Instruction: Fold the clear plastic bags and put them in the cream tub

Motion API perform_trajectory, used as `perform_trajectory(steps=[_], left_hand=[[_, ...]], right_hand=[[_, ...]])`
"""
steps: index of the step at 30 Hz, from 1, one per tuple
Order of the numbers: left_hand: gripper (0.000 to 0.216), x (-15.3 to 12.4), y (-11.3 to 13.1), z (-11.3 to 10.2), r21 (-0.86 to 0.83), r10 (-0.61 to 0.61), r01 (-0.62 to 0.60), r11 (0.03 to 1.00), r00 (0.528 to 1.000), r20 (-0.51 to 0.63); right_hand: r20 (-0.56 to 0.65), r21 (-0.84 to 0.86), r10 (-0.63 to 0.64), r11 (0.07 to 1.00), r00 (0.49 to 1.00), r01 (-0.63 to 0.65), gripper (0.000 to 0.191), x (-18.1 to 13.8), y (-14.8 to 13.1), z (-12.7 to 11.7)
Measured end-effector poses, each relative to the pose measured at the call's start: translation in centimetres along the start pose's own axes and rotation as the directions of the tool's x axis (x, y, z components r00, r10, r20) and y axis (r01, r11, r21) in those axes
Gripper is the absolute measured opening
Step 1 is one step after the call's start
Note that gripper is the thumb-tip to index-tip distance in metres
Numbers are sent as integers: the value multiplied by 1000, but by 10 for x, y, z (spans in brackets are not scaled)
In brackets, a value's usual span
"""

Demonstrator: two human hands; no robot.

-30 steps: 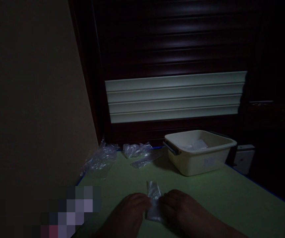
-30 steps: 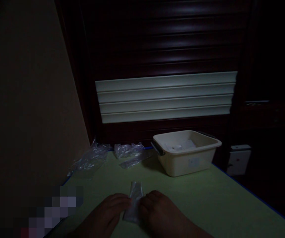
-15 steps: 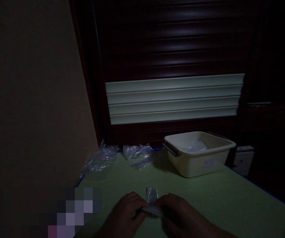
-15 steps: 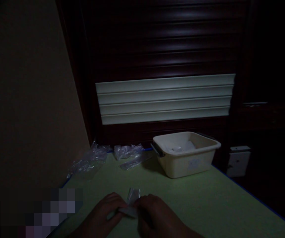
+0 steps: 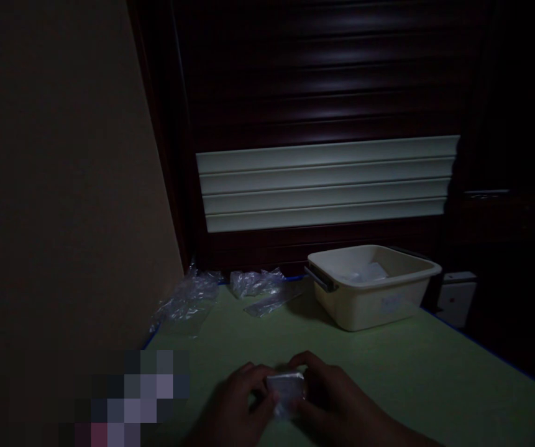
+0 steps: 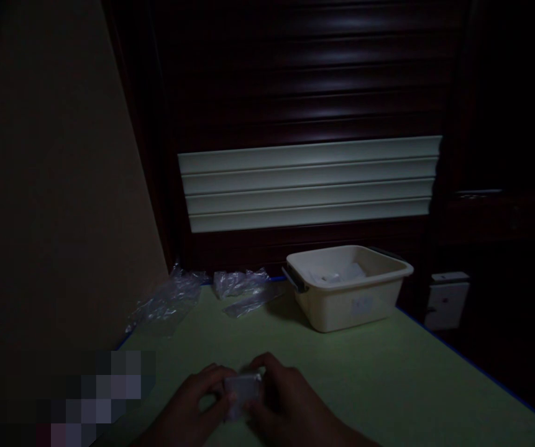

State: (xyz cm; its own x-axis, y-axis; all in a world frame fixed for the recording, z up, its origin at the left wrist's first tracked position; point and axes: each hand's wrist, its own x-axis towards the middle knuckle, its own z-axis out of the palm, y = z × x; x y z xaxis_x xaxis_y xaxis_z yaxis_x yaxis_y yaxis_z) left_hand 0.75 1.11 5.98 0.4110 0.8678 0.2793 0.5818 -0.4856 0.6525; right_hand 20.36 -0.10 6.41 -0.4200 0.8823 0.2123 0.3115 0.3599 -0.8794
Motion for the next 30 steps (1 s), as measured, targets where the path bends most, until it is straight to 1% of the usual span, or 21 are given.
perform_trajectory(steps=[3, 6, 8, 10, 12, 14, 16, 18, 21, 24, 27, 28, 30], left_hand=[[26, -3, -3, 2, -4, 9, -9, 1000, 1000, 5], [36, -6, -6, 2, 30, 24, -23, 999, 999, -33], [43, -8, -7, 2, 103, 47, -41, 994, 997, -56], [45, -9, -5, 0, 214, 76, -63, 975, 996, -51], [41, -9, -1, -2, 336, 92, -73, 939, 995, -41], [34, -8, 3, -4, 424, 81, -56, 904, 996, -39], [25, -6, 6, -6, 476, 54, -34, 879, 998, -28], [16, -5, 7, -8, 508, 32, -32, 861, 999, 9], [11, -2, 9, -10, 562, 54, -107, 820, 992, 111], [13, 1, 9, -9, 606, 87, -185, 774, 979, 187], [13, 1, 8, -7, 605, 142, -228, 763, 972, 186], [13, 0, 8, -6, 597, 172, -241, 765, 970, 172], [10, -2, 6, -5, 574, 232, -260, 776, 965, 124]], right_hand=[[10, 6, -31, 999, 999, 31, 19, -2, -1, -2], [12, -75, -47, 996, 999, 48, 13, -2, -3, -4], [34, -162, -47, 985, 998, 52, 13, -2, -6, -5], [60, -279, -48, 958, 997, 63, 14, -2, -8, -5], [81, -396, -54, 915, 995, 82, 15, -2, -10, -5], [96, -472, -56, 877, 994, 95, 16, -1, -11, -4], [97, -510, -63, 854, 993, 104, 16, -2, -11, -3], [81, -531, -83, 840, 993, 114, 14, -2, -11, -4], [55, -574, -152, 804, 987, 155, 15, -4, -12, -6], [103, -603, -278, 746, 955, 282, 21, -6, -13, -10], [196, -616, -395, 663, 898, 426, 31, -5, -8, -10], [219, -637, -408, 628, 886, 447, 30, -5, -6, -9], [244, -703, -381, 564, 892, 433, 19, -3, 0, -7]])
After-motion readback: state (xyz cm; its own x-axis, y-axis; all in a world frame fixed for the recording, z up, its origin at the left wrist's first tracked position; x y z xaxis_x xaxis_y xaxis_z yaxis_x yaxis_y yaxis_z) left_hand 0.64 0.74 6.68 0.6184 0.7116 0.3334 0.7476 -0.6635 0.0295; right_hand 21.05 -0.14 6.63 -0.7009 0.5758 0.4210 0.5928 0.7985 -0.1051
